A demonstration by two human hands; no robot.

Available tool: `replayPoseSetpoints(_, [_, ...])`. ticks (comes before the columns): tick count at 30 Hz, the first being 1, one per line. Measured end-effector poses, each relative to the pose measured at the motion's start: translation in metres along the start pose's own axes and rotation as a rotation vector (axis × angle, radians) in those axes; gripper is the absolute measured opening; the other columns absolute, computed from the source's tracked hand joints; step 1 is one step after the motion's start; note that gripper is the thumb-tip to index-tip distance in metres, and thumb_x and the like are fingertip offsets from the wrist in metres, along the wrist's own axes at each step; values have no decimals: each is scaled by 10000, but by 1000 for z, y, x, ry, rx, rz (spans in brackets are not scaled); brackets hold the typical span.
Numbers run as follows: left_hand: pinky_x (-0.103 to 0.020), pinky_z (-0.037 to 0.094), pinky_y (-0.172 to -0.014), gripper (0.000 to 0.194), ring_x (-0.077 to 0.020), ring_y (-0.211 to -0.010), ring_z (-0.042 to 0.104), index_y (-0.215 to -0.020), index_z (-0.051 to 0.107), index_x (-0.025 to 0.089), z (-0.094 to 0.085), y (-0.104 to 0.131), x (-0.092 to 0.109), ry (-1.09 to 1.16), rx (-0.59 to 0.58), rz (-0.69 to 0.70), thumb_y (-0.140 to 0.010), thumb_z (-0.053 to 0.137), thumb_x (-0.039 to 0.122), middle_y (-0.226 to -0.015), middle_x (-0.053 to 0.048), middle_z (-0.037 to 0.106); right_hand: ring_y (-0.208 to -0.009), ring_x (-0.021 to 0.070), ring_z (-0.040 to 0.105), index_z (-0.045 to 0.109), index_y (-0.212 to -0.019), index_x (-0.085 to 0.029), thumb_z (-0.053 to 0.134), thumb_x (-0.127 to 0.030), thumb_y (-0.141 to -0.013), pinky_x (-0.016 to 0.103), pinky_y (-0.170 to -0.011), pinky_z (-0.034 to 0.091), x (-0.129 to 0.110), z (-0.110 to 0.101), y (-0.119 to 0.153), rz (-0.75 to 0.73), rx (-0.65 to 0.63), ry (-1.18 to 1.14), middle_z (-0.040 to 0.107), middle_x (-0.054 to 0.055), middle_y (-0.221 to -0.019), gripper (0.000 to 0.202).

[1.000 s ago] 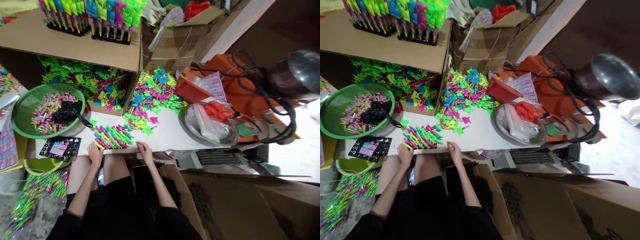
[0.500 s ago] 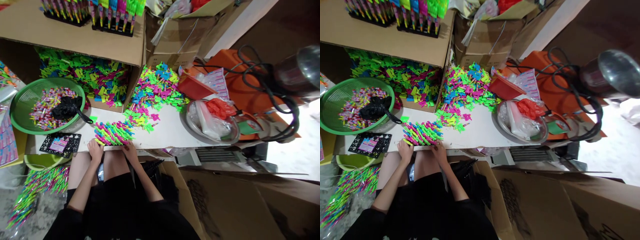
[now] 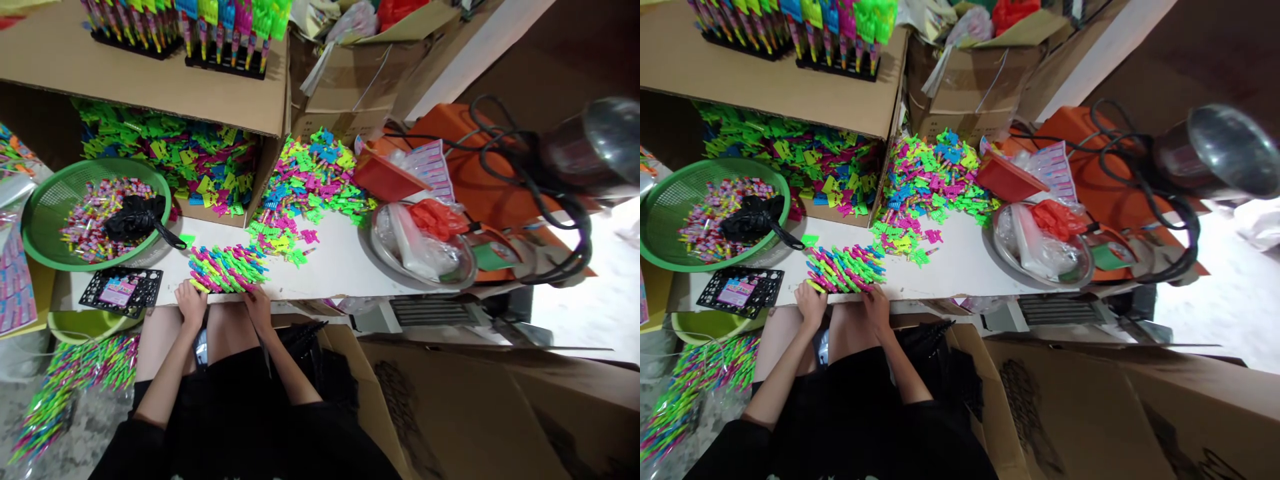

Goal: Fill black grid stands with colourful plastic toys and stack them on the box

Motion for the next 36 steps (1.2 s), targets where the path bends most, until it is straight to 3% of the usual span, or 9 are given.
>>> replayPoseSetpoints(6, [-429, 391, -815, 196, -300, -887, 515, -847, 565, 120, 0, 0, -1, -25, 9, 18, -837, 447, 276, -878, -143, 577, -726, 177, 578, 671, -882, -198, 533, -371, -873, 291, -675, 470, 0, 0, 2, -32, 17, -6, 639, 48, -827, 222])
replayPoseSetpoints(25, [-445, 395, -841, 219, -310, -942, 527, -918, 579, 103, -6, -2, 1, 9, -8, -20, -807, 455, 246, -921, -158, 592, -662, 151, 537, 617, -825, -202, 515, -370, -881, 280, -673, 457, -5, 6, 8, -26, 19, 70, 592, 24, -783, 205])
replayPoseSetpoints(28, [-449, 398, -840, 218, -309, -938, 532, -923, 579, 108, -5, -1, 1, 14, 5, -21, -808, 450, 242, -923, -153, 597, -705, 162, 551, 621, -852, -200, 503, -369, -884, 294, -687, 469, -6, 3, 6, -51, -26, 64, 600, 35, -817, 209])
replayPoseSetpoints(31, [-444, 398, -843, 209, -304, -936, 534, -919, 578, 114, -3, -1, -1, 24, 21, -20, -809, 455, 244, -922, -145, 599, -746, 167, 584, 640, -910, -192, 503, -382, -885, 287, -671, 488, -2, -13, -2, -120, -212, 50, 629, 50, -887, 236])
replayPoseSetpoints(33, [-444, 397, -844, 208, -304, -934, 534, -914, 578, 113, -2, 0, -2, 22, 29, -20, -808, 458, 246, -918, -145, 598, -737, 163, 601, 653, -908, -190, 477, -372, -901, 274, -651, 494, 4, -37, -12, -131, -325, 77, 645, 45, -876, 254])
replayPoseSetpoints(34, [-443, 396, -843, 211, -305, -933, 533, -915, 578, 111, -1, 0, -3, 18, 31, -18, -809, 457, 248, -916, -145, 598, -739, 164, 609, 660, -886, -191, 441, -357, -919, 272, -659, 497, 9, -52, -19, -132, -355, 124, 649, 42, -855, 277])
replayPoseSetpoints(36, [-439, 396, -839, 227, -305, -934, 532, -925, 578, 102, 0, 0, -3, 6, 28, -11, -814, 456, 258, -917, -150, 595, -902, 203, 613, 654, -977, -176, 390, -314, -938, 314, -761, 500, 19, -88, -39, -122, -269, 187, 645, 88, -1006, 301])
Point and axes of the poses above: each hand's wrist, its own y-axis away from the middle knuckle, its own z-axis out of the palm, x = y × z, the point moved 3 cm from there along -y, towards the middle knuckle
